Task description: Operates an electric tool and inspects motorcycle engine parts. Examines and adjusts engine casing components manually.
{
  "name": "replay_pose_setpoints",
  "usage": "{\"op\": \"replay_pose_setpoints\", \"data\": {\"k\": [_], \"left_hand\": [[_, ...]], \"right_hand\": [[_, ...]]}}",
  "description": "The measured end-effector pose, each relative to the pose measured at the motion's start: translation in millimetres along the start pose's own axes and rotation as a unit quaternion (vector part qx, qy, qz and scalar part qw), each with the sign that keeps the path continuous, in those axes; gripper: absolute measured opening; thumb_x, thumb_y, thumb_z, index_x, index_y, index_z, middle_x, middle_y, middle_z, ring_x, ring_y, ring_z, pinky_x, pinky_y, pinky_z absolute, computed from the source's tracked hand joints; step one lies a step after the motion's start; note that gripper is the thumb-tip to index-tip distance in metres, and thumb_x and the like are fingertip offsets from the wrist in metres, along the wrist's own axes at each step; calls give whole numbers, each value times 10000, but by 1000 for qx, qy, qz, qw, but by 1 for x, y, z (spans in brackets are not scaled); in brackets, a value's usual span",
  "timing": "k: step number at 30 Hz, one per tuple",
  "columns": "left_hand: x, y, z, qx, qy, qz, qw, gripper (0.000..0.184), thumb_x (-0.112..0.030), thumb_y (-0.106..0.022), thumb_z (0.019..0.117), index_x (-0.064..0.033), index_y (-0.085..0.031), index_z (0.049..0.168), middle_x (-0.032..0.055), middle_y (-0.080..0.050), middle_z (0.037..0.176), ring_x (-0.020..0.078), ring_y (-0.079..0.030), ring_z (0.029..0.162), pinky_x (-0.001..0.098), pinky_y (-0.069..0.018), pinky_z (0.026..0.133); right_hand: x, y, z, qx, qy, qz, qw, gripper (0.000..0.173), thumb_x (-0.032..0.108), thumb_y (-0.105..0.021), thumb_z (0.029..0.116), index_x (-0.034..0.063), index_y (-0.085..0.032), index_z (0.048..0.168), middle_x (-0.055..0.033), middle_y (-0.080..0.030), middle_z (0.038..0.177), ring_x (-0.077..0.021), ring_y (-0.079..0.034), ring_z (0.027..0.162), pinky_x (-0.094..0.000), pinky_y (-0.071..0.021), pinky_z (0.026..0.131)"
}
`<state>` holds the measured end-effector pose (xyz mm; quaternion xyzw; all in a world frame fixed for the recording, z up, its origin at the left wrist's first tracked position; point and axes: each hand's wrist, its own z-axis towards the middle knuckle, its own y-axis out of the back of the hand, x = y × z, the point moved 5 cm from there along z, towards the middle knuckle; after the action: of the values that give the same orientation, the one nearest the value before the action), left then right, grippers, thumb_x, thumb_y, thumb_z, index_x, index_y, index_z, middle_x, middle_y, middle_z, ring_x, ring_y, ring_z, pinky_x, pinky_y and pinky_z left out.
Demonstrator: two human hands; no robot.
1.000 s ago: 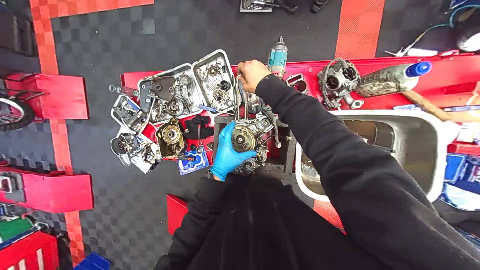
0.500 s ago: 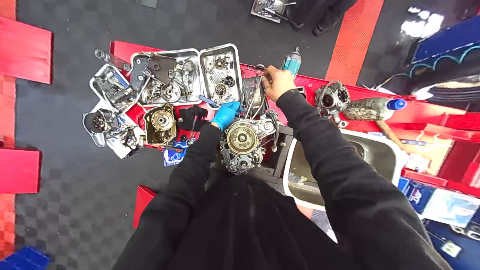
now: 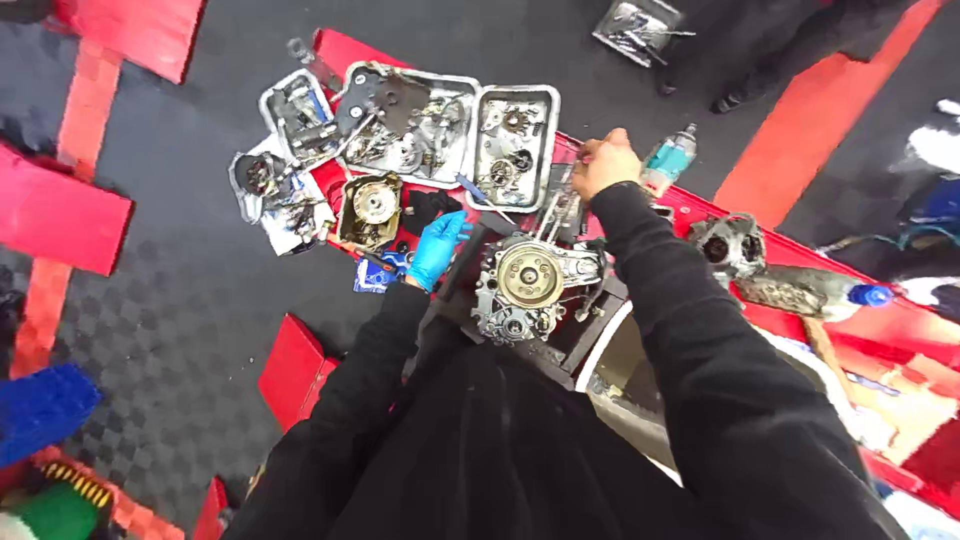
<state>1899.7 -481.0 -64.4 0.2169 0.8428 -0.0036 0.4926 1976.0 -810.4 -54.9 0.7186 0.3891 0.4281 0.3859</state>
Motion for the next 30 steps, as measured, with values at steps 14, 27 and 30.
{"op": "replay_pose_setpoints", "data": {"k": [14,27,30], "left_hand": [[233,209,-128,-187,281,-124,933,483,-360,-397,1123,10,-575,1379,176,-700,1227,237,-715,1028,400,-573,919],[361,354,-63,-89,378,-4,922,460,-330,-488,1088,8,-582,1385,204,-657,1318,311,-661,1182,469,-522,1025],[382,359,-60,-75,370,31,926,423,-304,-558,1048,10,-633,1322,204,-675,1284,329,-672,1160,495,-528,1020]], "right_hand": [[2,25,-50,-37,0,47,998,486,340,-646,994,66,-599,1392,-355,-585,1332,-569,-589,1179,-780,-423,971],[71,-94,-412,-339,-175,199,903,315,154,-555,1051,-143,-608,1139,-121,-661,864,-88,-659,671,-295,-609,646],[77,-196,-460,-221,-214,157,938,367,184,-582,1032,-131,-617,1216,-261,-692,1015,-238,-704,751,-418,-617,691]]}}
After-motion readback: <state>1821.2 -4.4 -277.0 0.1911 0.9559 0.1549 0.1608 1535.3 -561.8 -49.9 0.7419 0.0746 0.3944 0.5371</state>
